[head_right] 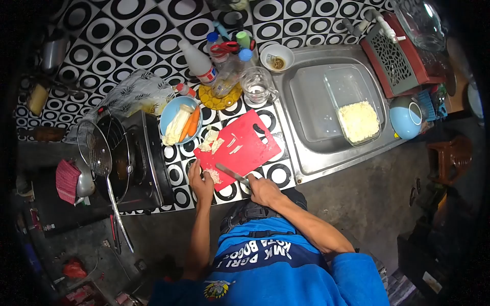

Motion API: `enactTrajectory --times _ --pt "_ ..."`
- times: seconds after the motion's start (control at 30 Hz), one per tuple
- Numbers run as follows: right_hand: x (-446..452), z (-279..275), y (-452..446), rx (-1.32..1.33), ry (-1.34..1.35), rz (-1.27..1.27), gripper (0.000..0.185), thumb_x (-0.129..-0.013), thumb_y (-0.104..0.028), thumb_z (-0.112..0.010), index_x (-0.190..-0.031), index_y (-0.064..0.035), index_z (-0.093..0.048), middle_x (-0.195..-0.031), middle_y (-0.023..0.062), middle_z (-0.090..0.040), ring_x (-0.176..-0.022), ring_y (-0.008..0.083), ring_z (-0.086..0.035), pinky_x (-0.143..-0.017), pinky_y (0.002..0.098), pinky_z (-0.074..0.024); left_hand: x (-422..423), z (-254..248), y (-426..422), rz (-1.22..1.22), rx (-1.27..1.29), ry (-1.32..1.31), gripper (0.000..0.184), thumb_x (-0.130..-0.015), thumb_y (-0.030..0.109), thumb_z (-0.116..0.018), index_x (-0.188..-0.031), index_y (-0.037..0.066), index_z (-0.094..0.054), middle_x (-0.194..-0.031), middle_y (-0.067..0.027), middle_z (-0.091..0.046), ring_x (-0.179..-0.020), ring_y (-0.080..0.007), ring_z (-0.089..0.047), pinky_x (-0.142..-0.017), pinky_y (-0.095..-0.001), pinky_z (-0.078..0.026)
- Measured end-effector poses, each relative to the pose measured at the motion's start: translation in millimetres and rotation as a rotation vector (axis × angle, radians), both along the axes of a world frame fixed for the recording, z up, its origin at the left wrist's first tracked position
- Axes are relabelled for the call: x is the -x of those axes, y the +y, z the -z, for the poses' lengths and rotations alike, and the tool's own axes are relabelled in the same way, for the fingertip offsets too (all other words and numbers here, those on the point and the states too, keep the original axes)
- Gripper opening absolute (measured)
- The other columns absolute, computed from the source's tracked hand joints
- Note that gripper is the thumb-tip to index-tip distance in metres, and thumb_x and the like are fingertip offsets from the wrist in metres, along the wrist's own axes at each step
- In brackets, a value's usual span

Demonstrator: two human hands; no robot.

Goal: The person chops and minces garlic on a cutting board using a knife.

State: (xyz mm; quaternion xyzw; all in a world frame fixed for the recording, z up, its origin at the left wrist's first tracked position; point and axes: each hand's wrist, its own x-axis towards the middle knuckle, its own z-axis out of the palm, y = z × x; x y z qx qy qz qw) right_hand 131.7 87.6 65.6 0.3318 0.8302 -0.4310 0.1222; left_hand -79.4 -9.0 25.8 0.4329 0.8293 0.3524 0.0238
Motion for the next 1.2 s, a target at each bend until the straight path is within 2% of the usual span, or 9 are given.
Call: enactTrajectory --times 0.13,0.23,0.47,0.57,0.77,0.97,1.0,1.1,1.2 --pt "-17 2 22 0.092 0.038 0.200 0.030 -0.084 -0.011 -0.052 -0.108 0.0036 -0.043 -0.077 0.0295 -0.061 -0.078 0.0464 -0.060 -0.070 0.0525 -0.0482 -7 0 20 0.065 -0.001 -0.082 0.033 -0.077 0.007 -0.059 -0.109 0.002 -0.062 -0.106 -0.0125 -0.060 -0.096 -0.0305 -0.055 -0.083 -0.0438 -0.044" --pt "-32 13 40 0.089 0.068 0.309 0.031 -0.086 -0.015 -0.051 -0.110 0.0029 -0.044 -0.080 0.0318 -0.061 -0.080 0.0484 -0.059 -0.075 0.0544 -0.0457 -26 2 52 0.267 0.128 0.025 0.026 -0.079 0.014 -0.063 -0.103 0.006 -0.065 -0.099 -0.0083 -0.060 -0.092 -0.0273 -0.054 -0.082 -0.0420 -0.043" --pt "-52 11 52 0.112 0.051 0.396 0.029 -0.088 -0.015 -0.050 -0.107 0.0056 -0.044 -0.078 0.0326 -0.060 -0.079 0.0494 -0.059 -0.075 0.0541 -0.0453 -42 13 89 0.247 0.371 0.138 0.020 -0.083 0.018 -0.060 -0.098 0.006 -0.068 -0.096 -0.0095 -0.061 -0.094 -0.0282 -0.055 -0.086 -0.0402 -0.042" --pt "-54 9 47 0.126 0.035 0.406 0.028 -0.088 -0.015 -0.050 -0.106 0.0055 -0.045 -0.079 0.0330 -0.060 -0.080 0.0498 -0.059 -0.075 0.0546 -0.0446 -36 14 91 0.254 0.329 0.145 0.017 -0.079 0.017 -0.063 -0.091 0.006 -0.069 -0.089 -0.0078 -0.063 -0.088 -0.0282 -0.057 -0.081 -0.0405 -0.043" --pt "-53 11 36 0.095 0.043 0.403 0.027 -0.088 -0.016 -0.050 -0.105 0.0044 -0.045 -0.080 0.0322 -0.060 -0.081 0.0491 -0.059 -0.076 0.0552 -0.0441 -26 11 88 0.137 0.027 -0.268 0.020 -0.076 0.015 -0.074 -0.088 0.000 -0.071 -0.079 -0.0094 -0.066 -0.065 -0.0165 -0.058 -0.060 -0.0277 -0.046" --pt "-42 -1 24 0.041 -0.102 0.160 0.029 -0.081 -0.013 -0.056 -0.104 0.0013 -0.044 -0.079 0.0283 -0.062 -0.080 0.0461 -0.061 -0.073 0.0535 -0.0470 -30 14 47 -0.068 0.001 -0.559 0.020 -0.075 0.012 -0.074 -0.093 0.003 -0.071 -0.073 -0.0078 -0.066 -0.060 -0.0106 -0.056 -0.057 -0.0246 -0.045" --pt "-39 -3 22 0.025 -0.119 0.125 0.030 -0.080 -0.012 -0.057 -0.103 0.0011 -0.044 -0.079 0.0284 -0.062 -0.080 0.0459 -0.061 -0.073 0.0534 -0.0474 -37 9 40 -0.067 -0.041 -0.609 0.014 -0.076 0.004 -0.073 -0.090 0.002 -0.072 -0.070 -0.0039 -0.065 -0.061 -0.0055 -0.052 -0.057 -0.0202 -0.043" --pt "-27 -3 15 -0.043 -0.166 0.134 0.039 -0.073 -0.010 -0.062 -0.105 0.0016 -0.043 -0.081 0.0278 -0.063 -0.081 0.0441 -0.062 -0.073 0.0507 -0.0499 -49 16 18 -0.036 0.024 -0.572 0.011 -0.075 0.005 -0.073 -0.084 0.001 -0.071 -0.070 -0.0054 -0.067 -0.059 -0.0073 -0.055 -0.055 -0.0227 -0.044" --pt "-15 -9 17 -0.052 -0.180 0.101 0.048 -0.071 -0.011 -0.069 -0.109 0.0038 -0.042 -0.083 0.0269 -0.064 -0.084 0.0423 -0.063 -0.074 0.0484 -0.0516 -58 20 11 0.095 0.093 -0.349 0.010 -0.072 0.008 -0.071 -0.081 0.004 -0.071 -0.074 -0.0108 -0.066 -0.062 -0.0223 -0.059 -0.060 -0.0313 -0.047"
